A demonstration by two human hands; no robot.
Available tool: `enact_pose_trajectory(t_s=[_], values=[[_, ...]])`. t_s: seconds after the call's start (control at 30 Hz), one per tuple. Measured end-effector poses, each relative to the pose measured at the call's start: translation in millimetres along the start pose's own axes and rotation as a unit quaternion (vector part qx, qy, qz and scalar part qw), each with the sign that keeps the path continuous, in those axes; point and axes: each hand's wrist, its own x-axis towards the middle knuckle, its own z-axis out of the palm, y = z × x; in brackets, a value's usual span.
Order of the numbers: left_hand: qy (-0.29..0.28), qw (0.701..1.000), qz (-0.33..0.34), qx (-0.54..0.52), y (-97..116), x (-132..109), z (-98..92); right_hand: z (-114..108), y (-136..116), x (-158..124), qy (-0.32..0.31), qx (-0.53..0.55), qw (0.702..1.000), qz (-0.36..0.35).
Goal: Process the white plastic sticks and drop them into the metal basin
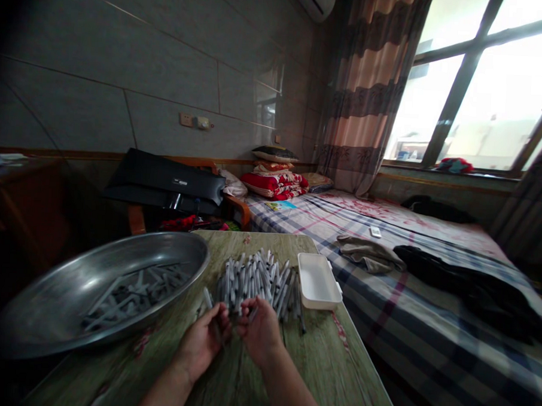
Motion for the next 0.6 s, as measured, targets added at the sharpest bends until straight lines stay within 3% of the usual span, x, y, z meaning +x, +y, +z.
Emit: enact_pose_trajectory(t_s=[0.07, 0.13, 0.3, 0.4, 0.5, 0.6], values=[[0.011, 0.996, -0.083, -0.028, -1.2, -0.8, 0.2, 0.8, -2.0, 1.0, 0.007, 0.009, 0.998, -0.058], [-0.012, 0.993, -0.117, -0.027, -0.9, -2.8, 0.5, 0.9, -3.0, 2.4, 0.017, -0.017, 0.994, -0.109], [-0.057, 0.986, -0.154, -0.004, -2.9, -9.1, 5.4, -3.2, 3.9, 5.9, 0.038, -0.117, 0.973, -0.196], [-0.089, 0.981, -0.173, -0.022, -7.5, -10.5, 8.7, -6.4, 13.5, 3.1, 0.05, -0.248, 0.938, -0.235], [-0.087, 0.979, -0.178, -0.053, -10.5, -8.3, 7.9, -7.1, 20.1, -3.4, 0.02, -0.386, 0.888, -0.249], [-0.072, 0.979, -0.178, -0.069, -11.8, -4.7, 5.2, -5.1, 20.1, -7.9, -0.005, -0.413, 0.879, -0.24]])
